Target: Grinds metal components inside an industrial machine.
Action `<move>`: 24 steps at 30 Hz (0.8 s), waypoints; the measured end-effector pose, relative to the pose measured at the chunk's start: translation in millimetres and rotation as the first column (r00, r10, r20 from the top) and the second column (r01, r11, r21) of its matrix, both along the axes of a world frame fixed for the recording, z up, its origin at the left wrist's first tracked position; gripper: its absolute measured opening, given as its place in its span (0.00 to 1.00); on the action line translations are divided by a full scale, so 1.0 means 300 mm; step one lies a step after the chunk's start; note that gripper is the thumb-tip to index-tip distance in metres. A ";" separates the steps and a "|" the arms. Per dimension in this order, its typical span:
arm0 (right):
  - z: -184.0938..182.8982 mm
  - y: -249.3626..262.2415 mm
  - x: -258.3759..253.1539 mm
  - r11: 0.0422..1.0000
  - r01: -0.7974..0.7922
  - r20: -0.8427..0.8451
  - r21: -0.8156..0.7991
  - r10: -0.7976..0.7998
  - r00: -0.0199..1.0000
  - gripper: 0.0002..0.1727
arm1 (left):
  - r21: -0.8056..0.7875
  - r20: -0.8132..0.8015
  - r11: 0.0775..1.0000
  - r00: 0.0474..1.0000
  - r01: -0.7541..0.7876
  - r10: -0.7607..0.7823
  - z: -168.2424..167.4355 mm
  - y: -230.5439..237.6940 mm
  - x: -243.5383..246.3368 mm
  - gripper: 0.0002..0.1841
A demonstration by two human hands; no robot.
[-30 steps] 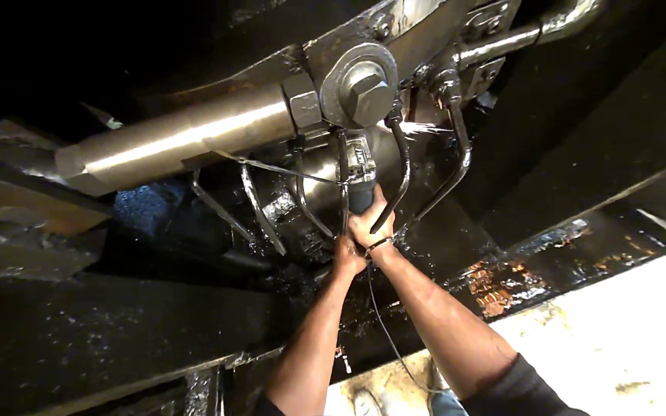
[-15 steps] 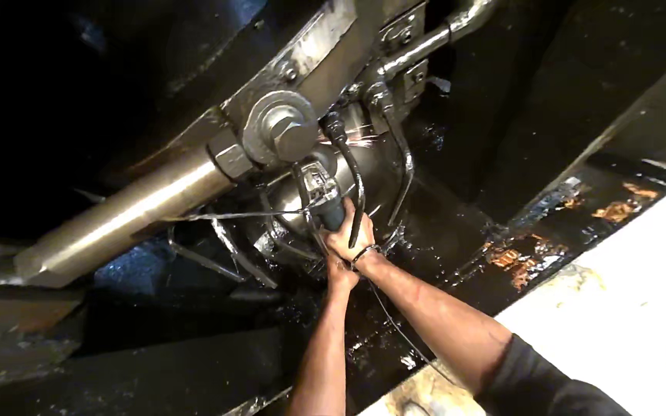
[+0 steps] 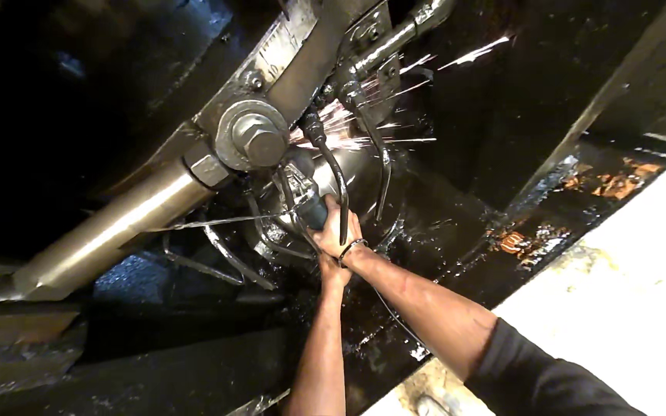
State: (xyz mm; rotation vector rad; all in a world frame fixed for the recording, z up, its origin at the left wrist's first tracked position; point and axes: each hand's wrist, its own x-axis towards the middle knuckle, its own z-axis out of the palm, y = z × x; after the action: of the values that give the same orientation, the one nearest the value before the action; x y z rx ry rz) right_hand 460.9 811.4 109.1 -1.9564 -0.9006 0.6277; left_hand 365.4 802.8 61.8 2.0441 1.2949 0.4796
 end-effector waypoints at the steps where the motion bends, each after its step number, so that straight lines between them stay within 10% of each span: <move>1: -0.009 0.006 -0.006 1.000 -0.010 0.011 0.011 0.010 1.000 0.38 | -0.017 0.015 1.000 1.000 -0.014 0.014 -0.002 -0.003 -0.005 0.35; 16: -0.069 0.063 -0.065 0.998 -0.028 0.015 0.048 0.028 1.000 0.41 | -0.109 -0.027 0.992 0.998 -0.063 0.061 0.061 -0.026 -0.032 0.28; 24: -0.067 0.038 -0.060 0.999 -0.034 0.026 0.030 0.033 0.999 0.42 | -0.260 -0.255 0.926 0.944 -0.275 0.209 -0.087 0.031 -0.046 0.09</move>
State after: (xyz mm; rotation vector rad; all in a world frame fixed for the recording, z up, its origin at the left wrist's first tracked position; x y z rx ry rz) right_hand 442.8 822.7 89.1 -1.9298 -0.9546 0.6063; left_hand 351.6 812.0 35.6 1.7343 1.6605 0.1523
